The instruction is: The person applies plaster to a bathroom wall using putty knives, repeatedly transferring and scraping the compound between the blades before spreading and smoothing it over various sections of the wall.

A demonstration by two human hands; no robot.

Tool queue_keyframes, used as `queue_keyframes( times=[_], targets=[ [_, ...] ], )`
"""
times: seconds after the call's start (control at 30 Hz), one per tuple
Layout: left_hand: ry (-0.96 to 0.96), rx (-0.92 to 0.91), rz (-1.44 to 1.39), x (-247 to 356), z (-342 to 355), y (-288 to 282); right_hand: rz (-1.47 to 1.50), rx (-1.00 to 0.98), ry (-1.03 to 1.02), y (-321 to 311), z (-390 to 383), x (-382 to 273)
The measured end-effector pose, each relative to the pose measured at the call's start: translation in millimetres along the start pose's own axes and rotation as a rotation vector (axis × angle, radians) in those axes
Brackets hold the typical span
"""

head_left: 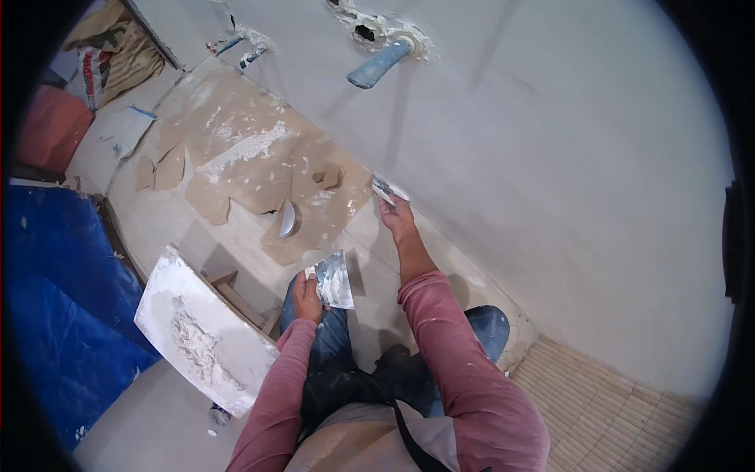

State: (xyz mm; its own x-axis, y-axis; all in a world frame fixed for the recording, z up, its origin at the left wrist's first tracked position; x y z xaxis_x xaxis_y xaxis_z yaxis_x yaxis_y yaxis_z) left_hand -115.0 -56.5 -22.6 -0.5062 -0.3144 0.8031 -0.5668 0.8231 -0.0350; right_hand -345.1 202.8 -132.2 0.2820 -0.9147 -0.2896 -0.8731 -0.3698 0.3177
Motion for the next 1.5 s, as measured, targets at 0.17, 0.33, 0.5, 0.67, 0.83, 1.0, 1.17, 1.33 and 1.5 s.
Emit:
queue_keyframes(
  times=[0.17, 0.33, 0.5, 0.67, 0.83, 1.0, 1.17, 1.33, 1.5],
  targets=[
    [0.036, -0.041, 0.019, 10.5, -4.5, 8.4, 0.073, -0.108, 0.123, 2.3, 9.4, -5.0],
    [0.001, 0.023, 0.020, 3.4, -4.2, 1.2, 0.061, -0.149, -0.011, 4.4, -8.9, -5.6],
    [0.045, -0.024, 0.000, 1.6, 1.7, 5.3, -0.001, -0.186, 0.065, -13.0, -18.0, 10.5],
    [0.042, -0.013, 0.049, 1.9, 0.1, 7.8, -0.023, -0.128, 0.025, -28.1, -0.3, -2.5],
    [0.092, -0.014, 0.080, 7.6, 1.3, 8.7, -0.022, -0.117, 0.072, -24.6, 21.6, -16.2],
    [0.036, 0.000, 0.061, 8.1, -1.3, 6.3, -0.064, -0.076, 0.021, -23.9, 36.5, -12.0],
    [0.123, -0.015, 0.086, 8.6, 5.6, 7.5, 0.055, -0.118, 0.048, -19.8, 44.4, -10.0],
    [0.072, 0.005, 0.072, 11.0, 0.7, 1.6, 0.006, -0.035, 0.089, -16.7, 31.9, -2.1],
    [0.162, -0.002, 0.151, 27.4, -2.8, 11.5, 0.065, -0.075, 0.147, -11.9, 30.7, -16.1]
  ],
)
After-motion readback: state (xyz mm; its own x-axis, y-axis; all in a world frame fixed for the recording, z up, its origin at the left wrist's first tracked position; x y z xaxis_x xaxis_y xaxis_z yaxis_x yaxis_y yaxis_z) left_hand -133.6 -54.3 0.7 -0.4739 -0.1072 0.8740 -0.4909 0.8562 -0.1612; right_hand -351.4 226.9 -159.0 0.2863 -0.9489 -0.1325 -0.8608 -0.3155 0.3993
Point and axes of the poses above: each hand's wrist, its own z-axis towards the middle knuckle, its own y-axis out of the palm, x = y × z, the point moved 10 cm from there along z, towards the middle knuckle, and after that the axes turned 12 degrees about x, right-handed, at the moved point
